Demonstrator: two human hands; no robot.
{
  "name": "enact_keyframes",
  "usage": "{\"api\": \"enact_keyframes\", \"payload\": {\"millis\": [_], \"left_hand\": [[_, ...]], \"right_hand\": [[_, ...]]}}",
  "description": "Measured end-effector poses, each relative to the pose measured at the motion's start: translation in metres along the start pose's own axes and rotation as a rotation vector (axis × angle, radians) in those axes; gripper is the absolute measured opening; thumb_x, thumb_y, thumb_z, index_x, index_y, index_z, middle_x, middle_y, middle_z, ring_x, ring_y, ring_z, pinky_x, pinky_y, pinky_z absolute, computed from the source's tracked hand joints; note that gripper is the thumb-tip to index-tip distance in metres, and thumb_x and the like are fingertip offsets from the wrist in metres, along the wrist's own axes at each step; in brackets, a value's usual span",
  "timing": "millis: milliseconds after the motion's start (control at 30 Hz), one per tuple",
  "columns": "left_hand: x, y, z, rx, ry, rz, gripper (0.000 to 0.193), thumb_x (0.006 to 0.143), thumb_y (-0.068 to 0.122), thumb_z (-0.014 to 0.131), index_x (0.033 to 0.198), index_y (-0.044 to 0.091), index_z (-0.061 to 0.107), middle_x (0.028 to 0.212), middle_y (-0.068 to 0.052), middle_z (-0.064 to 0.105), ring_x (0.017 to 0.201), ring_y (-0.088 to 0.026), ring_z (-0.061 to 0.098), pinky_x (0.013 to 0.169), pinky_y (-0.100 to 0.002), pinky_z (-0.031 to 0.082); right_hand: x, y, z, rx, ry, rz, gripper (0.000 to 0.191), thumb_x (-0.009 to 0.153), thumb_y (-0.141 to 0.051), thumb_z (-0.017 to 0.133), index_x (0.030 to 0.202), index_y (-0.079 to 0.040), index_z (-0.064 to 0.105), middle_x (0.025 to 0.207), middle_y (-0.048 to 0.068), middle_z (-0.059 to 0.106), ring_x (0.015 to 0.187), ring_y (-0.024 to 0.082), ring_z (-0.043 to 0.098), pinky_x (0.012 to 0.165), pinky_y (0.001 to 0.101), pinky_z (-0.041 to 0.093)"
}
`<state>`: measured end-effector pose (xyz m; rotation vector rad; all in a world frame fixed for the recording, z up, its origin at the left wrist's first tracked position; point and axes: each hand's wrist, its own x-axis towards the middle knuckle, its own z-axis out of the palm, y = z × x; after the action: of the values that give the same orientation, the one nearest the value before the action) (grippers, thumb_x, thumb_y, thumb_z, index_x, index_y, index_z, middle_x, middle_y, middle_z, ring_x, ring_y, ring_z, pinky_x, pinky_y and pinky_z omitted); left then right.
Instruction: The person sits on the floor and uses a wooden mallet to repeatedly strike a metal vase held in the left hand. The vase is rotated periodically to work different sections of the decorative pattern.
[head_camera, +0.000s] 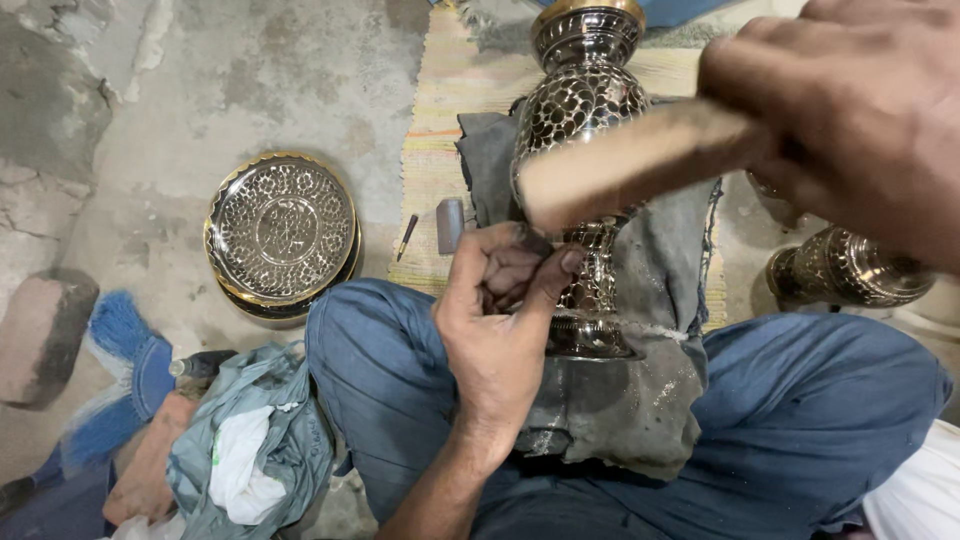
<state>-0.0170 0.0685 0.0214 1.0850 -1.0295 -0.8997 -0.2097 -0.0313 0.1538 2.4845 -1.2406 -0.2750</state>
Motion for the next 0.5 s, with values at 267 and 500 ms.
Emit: {"api": "enact_keyframes", "payload": {"millis": [267, 500], "left_hand": [[0.014, -0.006, -0.008, 0.071, -0.115, -0.007, 0.025, 0.095, -0.002, 0.077, 0.116, 0.0, 0.064, 0.091, -0.003, 0.075, 0.085, -0.007, 0.073, 0.075, -0.023, 0.061], [0.017, -0.013, -0.011, -0.044, -0.131, -0.065, 0.027, 0.098, 0.004, 0.076, 0.121, -0.002, 0.061, 0.095, -0.005, 0.074, 0.092, -0.01, 0.072, 0.081, -0.024, 0.059]], "right_hand": [[0.012, 0.004, 0.016, -0.022, 0.109, -0.076, 0.054, 0.072, -0.03, 0.08, 0.123, -0.016, 0.071, 0.099, 0.003, 0.074, 0.097, 0.019, 0.074, 0.093, 0.0369, 0.058], [0.028, 0.013, 0.026, 0.287, -0.016, 0.001, 0.039, 0.083, -0.014, 0.078, 0.12, -0.01, 0.068, 0.097, 0.007, 0.07, 0.092, 0.021, 0.073, 0.084, 0.0378, 0.057]]}}
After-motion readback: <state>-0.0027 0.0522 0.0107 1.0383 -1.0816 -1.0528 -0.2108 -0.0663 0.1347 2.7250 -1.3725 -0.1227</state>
